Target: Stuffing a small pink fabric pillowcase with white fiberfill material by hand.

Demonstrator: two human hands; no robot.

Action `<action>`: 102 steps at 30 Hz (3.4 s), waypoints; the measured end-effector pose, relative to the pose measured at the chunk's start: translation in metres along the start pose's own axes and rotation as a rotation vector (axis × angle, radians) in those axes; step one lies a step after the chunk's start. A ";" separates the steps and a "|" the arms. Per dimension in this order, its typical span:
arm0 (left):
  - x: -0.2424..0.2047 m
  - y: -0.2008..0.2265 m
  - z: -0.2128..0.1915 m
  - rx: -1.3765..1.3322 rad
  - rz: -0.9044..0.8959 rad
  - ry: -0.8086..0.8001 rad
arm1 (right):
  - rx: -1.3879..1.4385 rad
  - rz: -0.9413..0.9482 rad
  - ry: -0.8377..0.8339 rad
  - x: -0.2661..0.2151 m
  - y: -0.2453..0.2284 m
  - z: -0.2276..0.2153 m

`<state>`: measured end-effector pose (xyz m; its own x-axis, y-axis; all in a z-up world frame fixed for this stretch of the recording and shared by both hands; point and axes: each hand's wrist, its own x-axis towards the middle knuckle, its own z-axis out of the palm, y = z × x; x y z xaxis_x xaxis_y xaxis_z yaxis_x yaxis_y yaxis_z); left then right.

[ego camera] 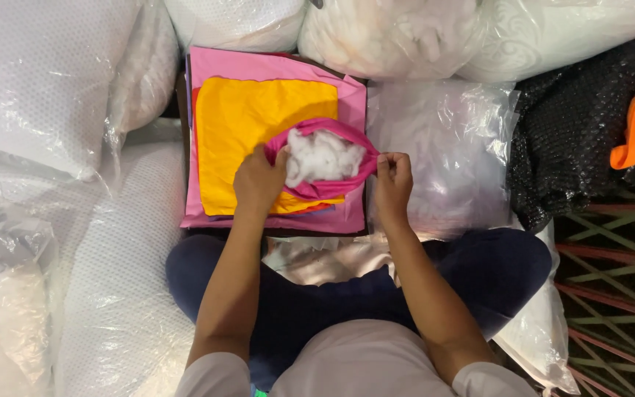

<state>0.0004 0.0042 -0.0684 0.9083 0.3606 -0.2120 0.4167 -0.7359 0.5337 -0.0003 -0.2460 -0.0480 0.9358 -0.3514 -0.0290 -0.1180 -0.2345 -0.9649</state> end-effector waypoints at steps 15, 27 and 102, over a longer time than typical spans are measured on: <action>-0.014 0.022 -0.026 -0.258 0.093 0.168 | -0.498 -0.665 -0.001 -0.006 0.001 0.003; -0.015 0.025 -0.046 -0.587 -0.037 0.028 | -0.701 -0.993 -0.510 -0.034 0.008 0.066; -0.036 0.066 -0.041 -0.368 1.071 0.249 | -0.164 -0.396 0.096 0.218 -0.170 -0.004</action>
<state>-0.0061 -0.0344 0.0078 0.7399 -0.2131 0.6381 -0.6346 -0.5359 0.5569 0.2225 -0.2870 0.1104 0.8853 -0.2865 0.3663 0.1849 -0.5058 -0.8426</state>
